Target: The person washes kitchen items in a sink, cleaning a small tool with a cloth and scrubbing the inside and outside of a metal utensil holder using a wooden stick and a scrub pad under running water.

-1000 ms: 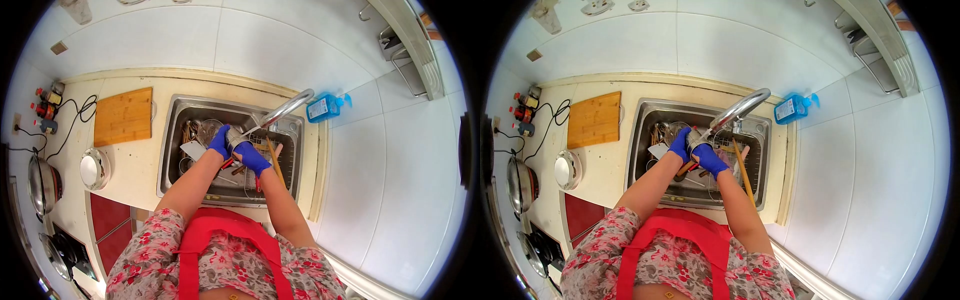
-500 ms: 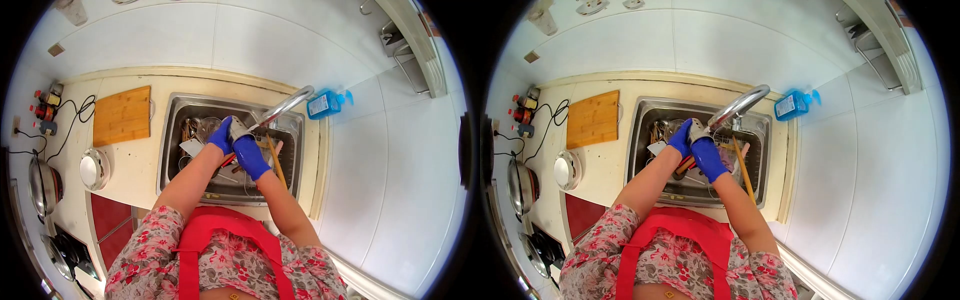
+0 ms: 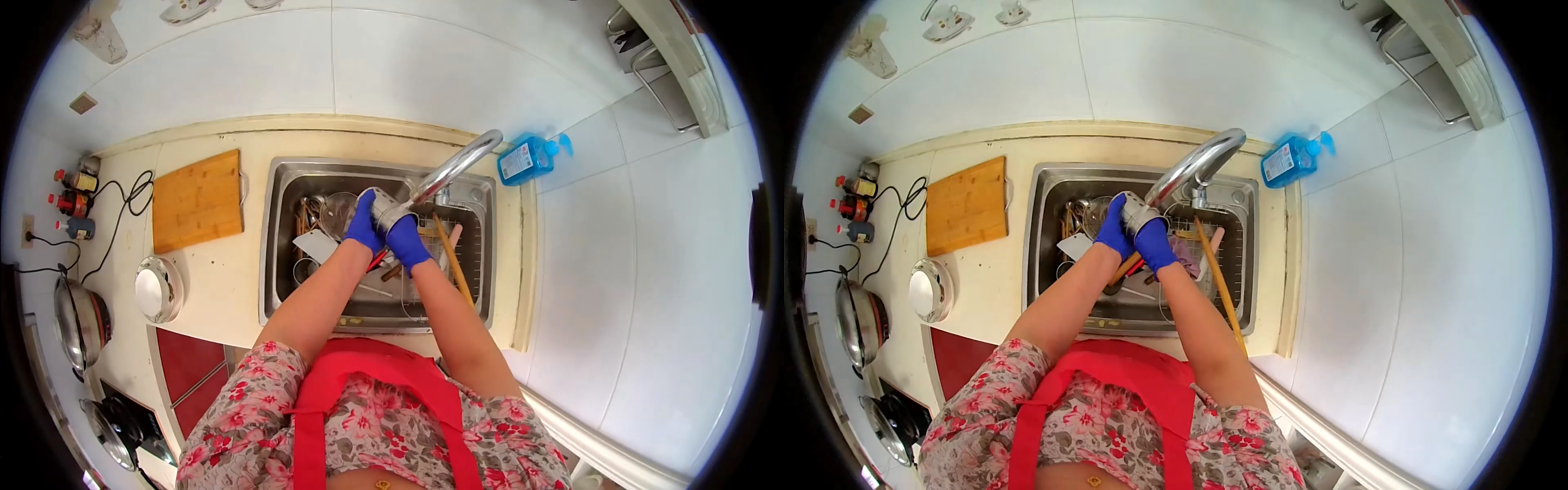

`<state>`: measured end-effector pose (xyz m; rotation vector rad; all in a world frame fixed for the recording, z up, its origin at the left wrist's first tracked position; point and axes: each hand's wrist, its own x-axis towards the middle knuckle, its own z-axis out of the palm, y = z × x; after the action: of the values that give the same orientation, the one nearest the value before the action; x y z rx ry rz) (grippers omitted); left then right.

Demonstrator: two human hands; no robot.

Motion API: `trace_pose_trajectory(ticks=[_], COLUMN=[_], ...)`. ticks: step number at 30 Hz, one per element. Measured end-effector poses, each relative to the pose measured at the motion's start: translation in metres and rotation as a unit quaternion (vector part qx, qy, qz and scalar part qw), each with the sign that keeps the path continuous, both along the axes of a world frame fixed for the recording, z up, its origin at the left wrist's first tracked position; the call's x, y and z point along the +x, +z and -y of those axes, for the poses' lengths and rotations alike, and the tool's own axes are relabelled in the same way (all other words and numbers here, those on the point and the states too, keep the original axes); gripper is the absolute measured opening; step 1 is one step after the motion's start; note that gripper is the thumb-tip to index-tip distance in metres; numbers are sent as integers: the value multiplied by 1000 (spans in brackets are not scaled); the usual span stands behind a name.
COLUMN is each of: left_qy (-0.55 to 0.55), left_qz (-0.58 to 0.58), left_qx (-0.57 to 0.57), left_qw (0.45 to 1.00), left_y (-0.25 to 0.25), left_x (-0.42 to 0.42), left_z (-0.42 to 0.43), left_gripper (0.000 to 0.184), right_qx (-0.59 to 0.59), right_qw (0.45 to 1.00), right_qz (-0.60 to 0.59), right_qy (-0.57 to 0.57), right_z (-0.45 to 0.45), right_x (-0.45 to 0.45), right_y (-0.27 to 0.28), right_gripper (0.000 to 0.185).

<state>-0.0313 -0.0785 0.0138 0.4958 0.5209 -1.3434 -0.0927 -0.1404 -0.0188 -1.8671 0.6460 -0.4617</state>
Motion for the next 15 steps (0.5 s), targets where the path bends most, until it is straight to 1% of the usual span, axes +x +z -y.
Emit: trace_pose_trajectory(ticks=[1, 2, 3, 4, 6, 7, 8, 9, 10, 12, 13, 14, 15], left_qy=[2, 2, 0, -14, -29, -49, -67, -37, -36, -58, -70, -83, -97], left_qz=[-11, -22, -21, -17, -12, -51, -90, -118, -119, -60, -30, 2, 33], left_qx=[27, 53, 53, 39, 27, 2, -23, -69, -68, -93, -105, -119, -132], left_qw=[1000, 998, 998, 999, 999, 998, 993, 990, 990, 992, 992, 989, 986], left_y=[2, 6, 2, -3, -3, -2, 0, -3, -6, -9, -10, -10, -10], left_x=[2, 4, 5, 7, 13, 16, 17, 17, 16, 14, 13, 13, 12], left_z=[0, 1, 2, 2, -5, -11, -16, -17, -19, -22, -23, -23, -22], left_gripper=[62, 62, 62, 60, 59, 54, 50, 43, 43, 41, 40, 39, 39], right_qx=[17, 42, 67, 67, 121, 122, 63, 5, 6, -170, -132, -132, -30], right_qw=[999, 997, 993, 993, 987, 987, 995, 999, 999, 984, 986, 986, 993], right_qz=[31, 29, 26, 27, -42, -41, -10, 22, 21, 11, 39, 40, 61], right_qy=[38, 64, 89, 88, 100, 99, 70, 42, 43, -45, -93, -94, -96], right_z=[1, 2, 4, -1, -15, -18, -21, -22, -19, -12, -9, -8, -7], right_x=[-4, -3, -1, -7, -25, -31, -36, -41, -46, -56, -57, -58, -59], right_y=[-4, 7, 19, 30, 52, 66, 89, 105, 112, 119, 112, 104, 97], right_gripper=[33, 33, 33, 33, 32, 32, 29, 27, 27, 23, 20, 20, 19])
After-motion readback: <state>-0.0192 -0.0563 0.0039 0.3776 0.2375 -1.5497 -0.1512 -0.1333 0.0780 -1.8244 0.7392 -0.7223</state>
